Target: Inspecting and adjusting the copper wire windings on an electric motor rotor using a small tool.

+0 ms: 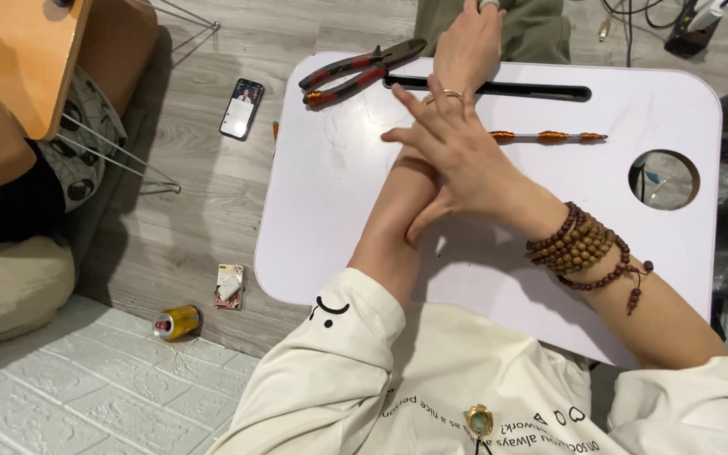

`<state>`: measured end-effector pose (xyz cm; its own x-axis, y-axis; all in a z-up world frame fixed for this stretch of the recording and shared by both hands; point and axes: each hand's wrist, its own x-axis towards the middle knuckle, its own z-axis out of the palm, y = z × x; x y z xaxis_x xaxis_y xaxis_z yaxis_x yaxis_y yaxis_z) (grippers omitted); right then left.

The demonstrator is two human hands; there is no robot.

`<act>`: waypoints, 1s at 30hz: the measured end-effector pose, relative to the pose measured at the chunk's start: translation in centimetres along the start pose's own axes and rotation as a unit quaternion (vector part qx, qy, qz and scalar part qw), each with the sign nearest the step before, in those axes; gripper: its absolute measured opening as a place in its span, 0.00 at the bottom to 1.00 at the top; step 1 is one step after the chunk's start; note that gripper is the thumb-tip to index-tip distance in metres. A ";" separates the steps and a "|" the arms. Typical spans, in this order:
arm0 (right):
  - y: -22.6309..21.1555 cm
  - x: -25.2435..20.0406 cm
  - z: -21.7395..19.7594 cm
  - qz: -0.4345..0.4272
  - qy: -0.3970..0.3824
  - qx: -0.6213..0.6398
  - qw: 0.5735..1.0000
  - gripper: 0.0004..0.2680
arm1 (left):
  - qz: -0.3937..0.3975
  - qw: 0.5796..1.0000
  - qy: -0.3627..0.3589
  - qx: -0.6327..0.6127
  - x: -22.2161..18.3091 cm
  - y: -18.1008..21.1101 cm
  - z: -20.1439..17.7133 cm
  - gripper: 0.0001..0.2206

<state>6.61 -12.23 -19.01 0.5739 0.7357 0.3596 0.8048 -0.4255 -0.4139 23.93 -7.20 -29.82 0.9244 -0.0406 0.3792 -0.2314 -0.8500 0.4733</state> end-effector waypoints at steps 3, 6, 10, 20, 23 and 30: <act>0.8 0.1 -0.8 0.019 0.013 0.020 1.000 0.44 | 0.000 1.000 0.005 -0.002 0.7 0.0 -0.2 0.12; 0.6 -0.5 -1.2 0.058 0.013 0.057 0.997 0.41 | -0.003 1.000 -0.003 -0.006 0.3 -0.2 0.1 0.12; 0.4 -1.3 -1.7 0.075 0.037 0.042 0.996 0.38 | -0.022 1.000 -0.008 -0.006 0.0 0.1 -0.2 0.17; -4.2 -2.7 -3.7 -0.046 -0.020 -0.053 0.997 0.04 | -0.028 0.999 -0.013 0.013 0.3 0.1 -0.6 0.16; -5.2 -2.9 -4.5 -0.010 -0.057 -0.019 0.998 0.04 | -0.020 1.000 0.002 0.013 0.6 0.0 -0.3 0.18; -3.1 -3.4 -8.2 0.028 -0.073 0.069 0.995 0.04 | -0.014 1.000 0.009 0.006 0.5 -1.0 0.7 0.18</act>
<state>3.41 -17.69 -12.05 0.5817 0.7856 0.2110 0.7373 -0.3996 -0.5448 24.84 -6.73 -30.63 0.9245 -0.0077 0.3811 -0.2028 -0.8566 0.4745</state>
